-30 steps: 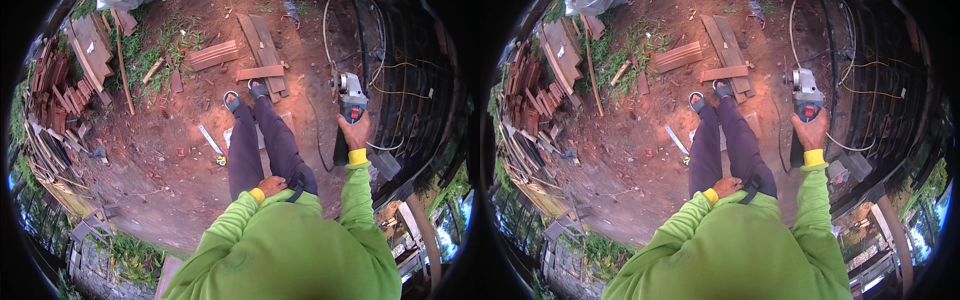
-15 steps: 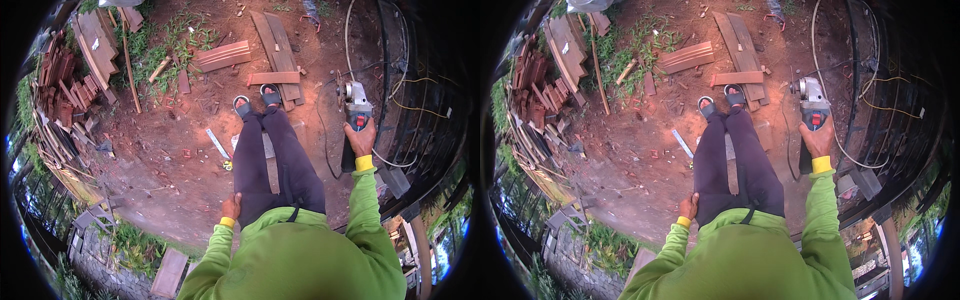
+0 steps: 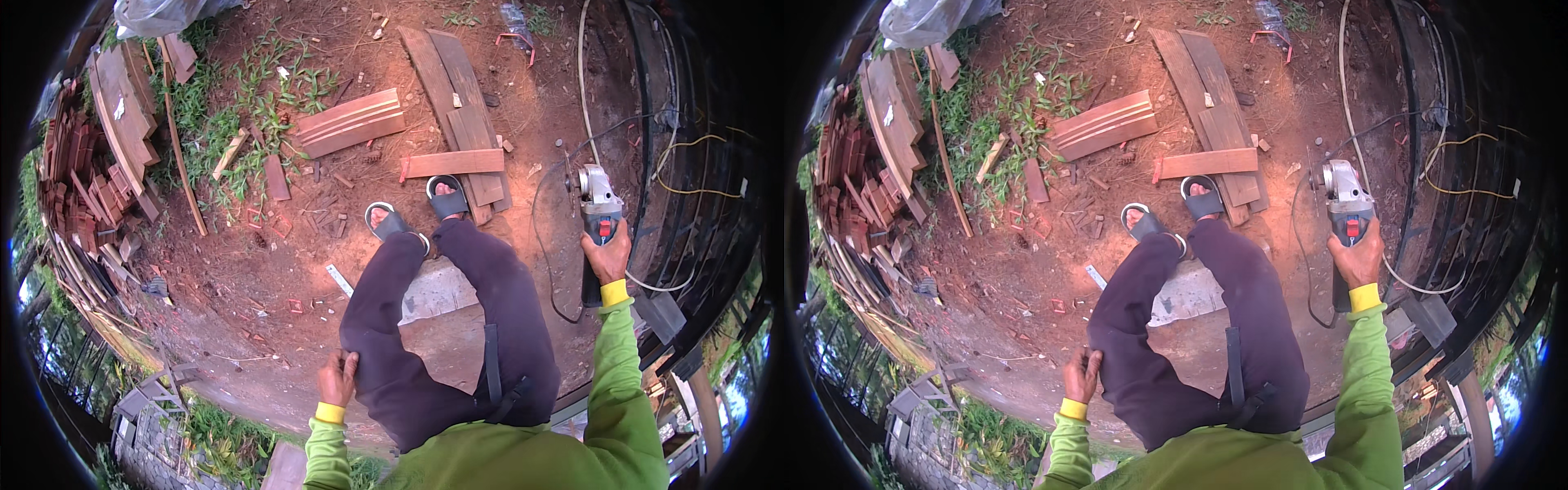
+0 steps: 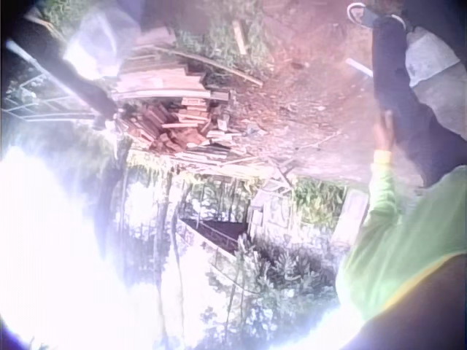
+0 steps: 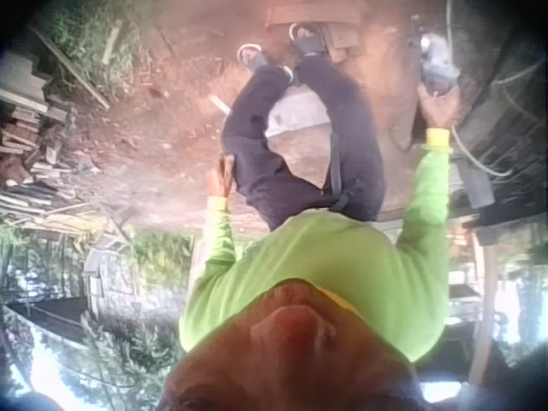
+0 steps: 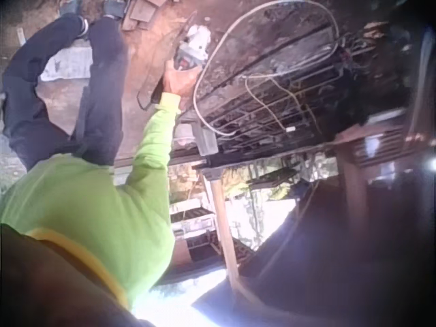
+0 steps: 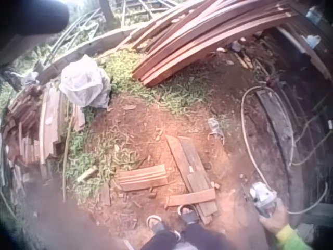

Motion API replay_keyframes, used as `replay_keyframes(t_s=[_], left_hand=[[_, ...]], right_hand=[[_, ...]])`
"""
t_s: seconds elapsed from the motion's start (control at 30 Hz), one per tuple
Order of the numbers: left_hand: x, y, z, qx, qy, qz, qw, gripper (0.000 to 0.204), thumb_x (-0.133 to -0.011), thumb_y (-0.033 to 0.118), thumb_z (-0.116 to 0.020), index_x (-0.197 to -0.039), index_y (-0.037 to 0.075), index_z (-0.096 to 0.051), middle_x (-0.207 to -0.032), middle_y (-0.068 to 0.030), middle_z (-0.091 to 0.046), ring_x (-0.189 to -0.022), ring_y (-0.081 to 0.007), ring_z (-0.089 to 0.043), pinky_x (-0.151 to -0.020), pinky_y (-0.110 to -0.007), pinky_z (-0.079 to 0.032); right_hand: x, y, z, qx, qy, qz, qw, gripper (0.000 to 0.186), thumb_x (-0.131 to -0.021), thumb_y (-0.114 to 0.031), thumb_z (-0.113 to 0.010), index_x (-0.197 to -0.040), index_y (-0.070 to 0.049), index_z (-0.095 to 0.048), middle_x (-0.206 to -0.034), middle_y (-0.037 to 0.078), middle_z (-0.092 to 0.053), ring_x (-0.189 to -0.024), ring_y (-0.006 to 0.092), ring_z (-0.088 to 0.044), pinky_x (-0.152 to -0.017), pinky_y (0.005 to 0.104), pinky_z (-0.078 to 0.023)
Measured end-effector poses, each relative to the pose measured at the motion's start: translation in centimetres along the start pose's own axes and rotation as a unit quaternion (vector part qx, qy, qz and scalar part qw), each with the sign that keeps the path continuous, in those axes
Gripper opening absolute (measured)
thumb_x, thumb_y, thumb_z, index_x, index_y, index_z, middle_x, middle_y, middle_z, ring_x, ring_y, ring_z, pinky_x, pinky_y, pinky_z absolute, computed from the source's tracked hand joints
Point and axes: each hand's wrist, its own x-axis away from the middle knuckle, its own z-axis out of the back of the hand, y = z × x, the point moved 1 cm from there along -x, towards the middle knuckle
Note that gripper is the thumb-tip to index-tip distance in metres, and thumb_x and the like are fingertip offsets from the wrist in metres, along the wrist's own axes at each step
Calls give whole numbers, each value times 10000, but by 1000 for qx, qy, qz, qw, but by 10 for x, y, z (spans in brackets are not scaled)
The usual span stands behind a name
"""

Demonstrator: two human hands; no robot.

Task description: The person marks a wooden plank with a ruler and pencil, then uses an angle grinder to cut the plank into smaller pieces. The person handles the wood and grinder repeatedly, cutting multiple sections.

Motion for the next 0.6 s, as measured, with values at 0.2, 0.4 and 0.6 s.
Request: replay_keyframes(t_s=[0.2,0.4,0.6], left_hand=[[-265,16,-9,-103,95,-268,953,253,-924,224,-645,-858,6,-535,-676,-172,-566,-561,-330,-536,-558,-394,-447],[-426,99,-100,-274,61,-589,758,242,-850,248,-687,-886,58,-543,-787,-110,-547,-732,-292,-576,-634,-392,-475],[-436,138,-235,-265,40,-691,671,334,-831,334,-690,-981,63,-565,-906,-101,-553,-871,-278,-562,-748,-372,-468]], right_hand=[[-67,10,-115,-58,26,59,996,535,-625,-197,-786,-1039,36,-540,-879,210,-658,-809,344,-673,-748,405,-527],[-129,18,-198,-42,58,112,991,521,-616,-206,-779,-1014,39,-550,-832,172,-668,-765,298,-677,-734,381,-532],[-156,34,-243,-89,117,138,979,526,-604,-214,-775,-1011,46,-565,-847,173,-680,-772,273,-685,-745,366,-537]])
